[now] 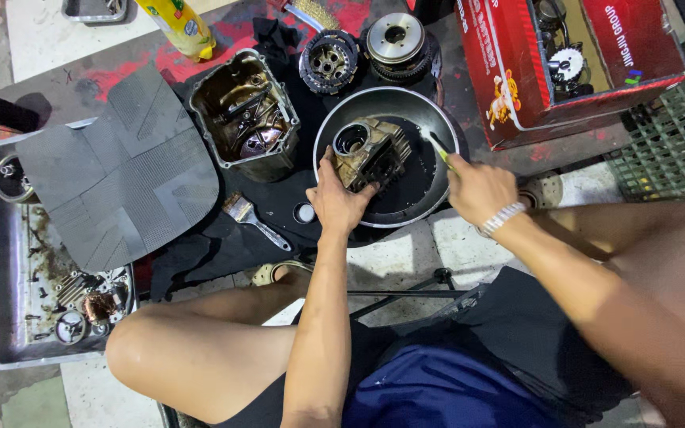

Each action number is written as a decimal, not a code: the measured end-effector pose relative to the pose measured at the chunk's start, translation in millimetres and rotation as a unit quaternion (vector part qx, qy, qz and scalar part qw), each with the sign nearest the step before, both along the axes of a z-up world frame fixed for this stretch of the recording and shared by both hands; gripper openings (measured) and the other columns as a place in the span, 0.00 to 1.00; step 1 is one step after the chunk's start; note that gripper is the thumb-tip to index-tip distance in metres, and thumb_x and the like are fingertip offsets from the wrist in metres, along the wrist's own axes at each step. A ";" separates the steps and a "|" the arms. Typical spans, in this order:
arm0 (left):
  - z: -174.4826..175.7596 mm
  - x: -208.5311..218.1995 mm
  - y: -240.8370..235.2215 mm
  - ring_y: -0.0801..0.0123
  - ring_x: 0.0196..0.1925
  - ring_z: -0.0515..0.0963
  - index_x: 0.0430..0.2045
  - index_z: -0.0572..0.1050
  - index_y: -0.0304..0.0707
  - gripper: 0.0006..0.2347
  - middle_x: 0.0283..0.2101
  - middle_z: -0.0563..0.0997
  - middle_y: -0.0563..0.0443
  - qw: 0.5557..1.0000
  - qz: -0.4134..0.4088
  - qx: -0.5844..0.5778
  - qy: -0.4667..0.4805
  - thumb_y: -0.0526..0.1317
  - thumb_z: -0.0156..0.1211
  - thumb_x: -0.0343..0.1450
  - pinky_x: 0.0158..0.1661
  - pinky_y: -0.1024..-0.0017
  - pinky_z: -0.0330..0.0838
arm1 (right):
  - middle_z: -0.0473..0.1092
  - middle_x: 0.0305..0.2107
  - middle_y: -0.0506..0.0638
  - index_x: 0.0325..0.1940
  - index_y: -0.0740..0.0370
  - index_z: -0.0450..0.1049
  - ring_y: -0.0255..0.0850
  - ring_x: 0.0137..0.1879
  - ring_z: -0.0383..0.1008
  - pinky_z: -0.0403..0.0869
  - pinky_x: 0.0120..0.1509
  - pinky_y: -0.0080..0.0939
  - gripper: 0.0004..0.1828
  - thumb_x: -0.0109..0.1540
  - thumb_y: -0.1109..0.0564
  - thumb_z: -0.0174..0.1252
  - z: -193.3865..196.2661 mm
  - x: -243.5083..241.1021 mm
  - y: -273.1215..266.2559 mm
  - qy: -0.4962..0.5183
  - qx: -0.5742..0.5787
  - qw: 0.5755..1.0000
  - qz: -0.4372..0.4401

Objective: The person scrubs a disassembled engine crankcase with a toothbrush in a metal bowl of solvent, then pours out the dirty liquid and wipes the bowl with a cloth. They place a clutch assembly into the bowl and remove a circlip from it.

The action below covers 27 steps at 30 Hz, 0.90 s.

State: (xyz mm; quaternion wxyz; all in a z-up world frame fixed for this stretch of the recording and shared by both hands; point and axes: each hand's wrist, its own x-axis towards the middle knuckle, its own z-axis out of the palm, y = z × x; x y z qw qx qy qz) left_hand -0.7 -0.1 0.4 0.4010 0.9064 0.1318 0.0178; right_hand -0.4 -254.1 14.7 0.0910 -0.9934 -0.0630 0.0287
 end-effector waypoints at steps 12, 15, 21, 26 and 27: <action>-4.9 -0.5 1.2 0.56 0.61 0.74 0.67 0.57 0.39 0.48 0.64 0.72 0.44 1.000 -0.004 -0.005 -0.022 0.48 0.79 0.52 0.54 0.59 0.57 | 0.75 0.21 0.58 0.56 0.45 0.75 0.58 0.26 0.78 0.75 0.37 0.59 0.16 0.64 0.49 0.54 36.3 -57.6 33.5 0.059 0.217 0.972 -0.061; -2.6 0.9 1.9 0.56 0.63 0.73 0.66 0.58 0.38 0.47 0.65 0.72 0.44 0.999 -0.008 0.003 -0.043 0.47 0.79 0.52 0.52 0.59 0.58 | 0.74 0.19 0.59 0.55 0.44 0.77 0.60 0.27 0.76 0.74 0.37 0.59 0.15 0.64 0.49 0.55 45.4 -30.1 52.5 0.009 0.182 0.983 -0.009; -3.2 -2.4 0.2 0.57 0.59 0.75 0.68 0.57 0.40 0.47 0.65 0.73 0.46 1.000 -0.003 -0.007 0.003 0.47 0.78 0.52 0.55 0.60 0.58 | 0.74 0.19 0.58 0.56 0.47 0.77 0.60 0.25 0.75 0.71 0.34 0.63 0.16 0.64 0.52 0.56 58.0 -10.2 45.0 -0.073 0.062 0.988 0.119; -3.1 0.9 3.8 0.57 0.63 0.74 0.67 0.58 0.40 0.47 0.65 0.73 0.46 1.000 -0.011 0.001 -0.027 0.47 0.79 0.52 0.52 0.58 0.58 | 0.74 0.19 0.60 0.55 0.46 0.76 0.61 0.26 0.76 0.73 0.34 0.62 0.15 0.65 0.50 0.54 62.6 -9.9 36.6 0.007 0.018 0.995 0.102; -4.0 -0.2 2.9 0.57 0.63 0.74 0.67 0.58 0.41 0.46 0.64 0.74 0.46 1.000 -0.014 -0.001 -0.026 0.47 0.79 0.53 0.52 0.58 0.58 | 0.74 0.19 0.60 0.55 0.46 0.76 0.61 0.27 0.76 0.74 0.34 0.62 0.14 0.66 0.49 0.54 58.9 -5.2 40.3 0.008 0.000 0.995 0.101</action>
